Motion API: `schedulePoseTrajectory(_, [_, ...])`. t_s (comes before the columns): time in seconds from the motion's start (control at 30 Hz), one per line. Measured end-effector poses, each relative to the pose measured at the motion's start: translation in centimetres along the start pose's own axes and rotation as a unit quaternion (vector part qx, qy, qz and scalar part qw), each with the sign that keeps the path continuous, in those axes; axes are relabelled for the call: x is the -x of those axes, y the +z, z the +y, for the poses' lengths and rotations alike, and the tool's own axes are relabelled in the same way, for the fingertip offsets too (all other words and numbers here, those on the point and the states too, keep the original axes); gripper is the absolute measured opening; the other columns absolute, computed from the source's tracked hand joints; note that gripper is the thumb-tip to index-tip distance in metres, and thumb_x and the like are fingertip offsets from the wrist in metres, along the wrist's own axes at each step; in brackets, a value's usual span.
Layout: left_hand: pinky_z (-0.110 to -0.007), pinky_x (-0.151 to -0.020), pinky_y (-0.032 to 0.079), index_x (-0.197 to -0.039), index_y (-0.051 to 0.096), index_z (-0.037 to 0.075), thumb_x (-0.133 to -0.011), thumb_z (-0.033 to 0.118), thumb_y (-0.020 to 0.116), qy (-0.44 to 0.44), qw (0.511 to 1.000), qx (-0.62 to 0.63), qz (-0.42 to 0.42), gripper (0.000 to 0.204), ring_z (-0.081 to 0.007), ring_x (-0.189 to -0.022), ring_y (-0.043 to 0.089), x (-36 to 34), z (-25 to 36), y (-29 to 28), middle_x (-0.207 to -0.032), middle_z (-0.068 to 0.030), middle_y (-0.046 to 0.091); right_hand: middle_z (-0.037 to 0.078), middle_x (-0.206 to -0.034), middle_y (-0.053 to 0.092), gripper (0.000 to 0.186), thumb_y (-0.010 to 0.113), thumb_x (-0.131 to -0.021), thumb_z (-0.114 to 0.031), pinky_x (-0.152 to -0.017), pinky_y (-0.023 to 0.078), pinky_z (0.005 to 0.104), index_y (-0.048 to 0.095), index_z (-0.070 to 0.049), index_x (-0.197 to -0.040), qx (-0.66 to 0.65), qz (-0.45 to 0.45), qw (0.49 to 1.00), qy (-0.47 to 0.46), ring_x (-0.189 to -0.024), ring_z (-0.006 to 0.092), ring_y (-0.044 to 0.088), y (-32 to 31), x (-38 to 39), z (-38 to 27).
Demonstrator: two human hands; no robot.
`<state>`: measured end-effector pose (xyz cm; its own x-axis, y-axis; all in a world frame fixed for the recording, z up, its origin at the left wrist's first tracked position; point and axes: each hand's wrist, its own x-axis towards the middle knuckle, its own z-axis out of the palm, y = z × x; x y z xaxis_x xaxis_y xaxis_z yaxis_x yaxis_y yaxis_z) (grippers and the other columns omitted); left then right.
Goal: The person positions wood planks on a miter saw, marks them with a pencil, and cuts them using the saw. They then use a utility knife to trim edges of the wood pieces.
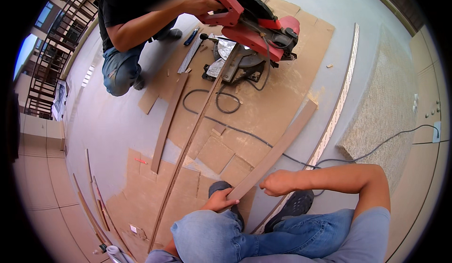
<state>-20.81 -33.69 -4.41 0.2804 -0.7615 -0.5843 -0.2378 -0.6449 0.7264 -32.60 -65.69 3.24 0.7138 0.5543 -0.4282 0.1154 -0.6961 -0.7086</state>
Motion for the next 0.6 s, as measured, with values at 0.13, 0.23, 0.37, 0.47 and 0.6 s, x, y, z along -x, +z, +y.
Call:
schedulePoseTrajectory(0.13, [-0.044,-0.091,0.054,-0.130,0.066,0.006,-0.086,0.050,0.077,-0.030,0.999,0.016,-0.011,0.062,-0.0390,-0.106,0.070,0.3,1.5,-0.5,-0.113,-0.0225,0.073,0.023,-0.096,0.073,0.028,0.058,-0.095,-0.025,-0.083,0.056,0.0529,0.066,0.000,-0.106,-0.003,-0.001,1.000,-0.005,-0.093,0.0432,0.070,-0.1,-0.1,0.0])
schedulePoseTrajectory(0.23, [-0.043,-0.093,0.053,-0.131,0.066,0.006,-0.087,0.048,0.077,-0.055,0.997,0.040,-0.025,0.062,-0.0378,-0.107,0.070,0.3,1.4,-0.5,-0.115,-0.0222,0.073,0.023,-0.098,0.073,0.028,0.057,-0.094,-0.024,-0.083,0.056,0.0531,0.066,0.000,-0.106,-0.017,0.011,1.000,-0.012,-0.095,0.0439,0.069,-0.4,-0.3,-0.3])
schedulePoseTrajectory(0.37, [-0.042,-0.093,0.053,-0.132,0.066,0.007,-0.087,0.047,0.077,-0.067,0.995,0.066,-0.035,0.061,-0.0368,-0.107,0.070,0.3,1.8,-0.6,-0.117,-0.0213,0.072,0.024,-0.101,0.072,0.029,0.057,-0.093,-0.022,-0.084,0.056,0.0533,0.066,0.002,-0.106,-0.011,0.008,1.000,-0.015,-0.096,0.0442,0.069,-0.7,-0.1,-0.5])
schedulePoseTrajectory(0.47, [-0.042,-0.093,0.053,-0.131,0.066,0.008,-0.087,0.049,0.077,-0.058,0.996,0.062,-0.033,0.061,-0.0362,-0.107,0.070,0.1,0.9,-0.4,-0.116,-0.0201,0.073,0.024,-0.101,0.072,0.029,0.058,-0.093,-0.022,-0.085,0.056,0.0534,0.066,0.002,-0.107,-0.005,0.003,1.000,-0.015,-0.097,0.0441,0.069,-1.3,0.0,-0.9])
schedulePoseTrajectory(0.6, [-0.042,-0.092,0.053,-0.131,0.066,0.009,-0.087,0.051,0.077,-0.060,0.996,0.054,-0.036,0.062,-0.0356,-0.107,0.071,0.0,-0.1,-0.2,-0.115,-0.0201,0.073,0.024,-0.100,0.072,0.030,0.059,-0.092,-0.022,-0.084,0.056,0.0540,0.066,0.003,-0.106,-0.001,0.000,1.000,-0.016,-0.097,0.0441,0.069,-1.2,-0.2,-0.5])
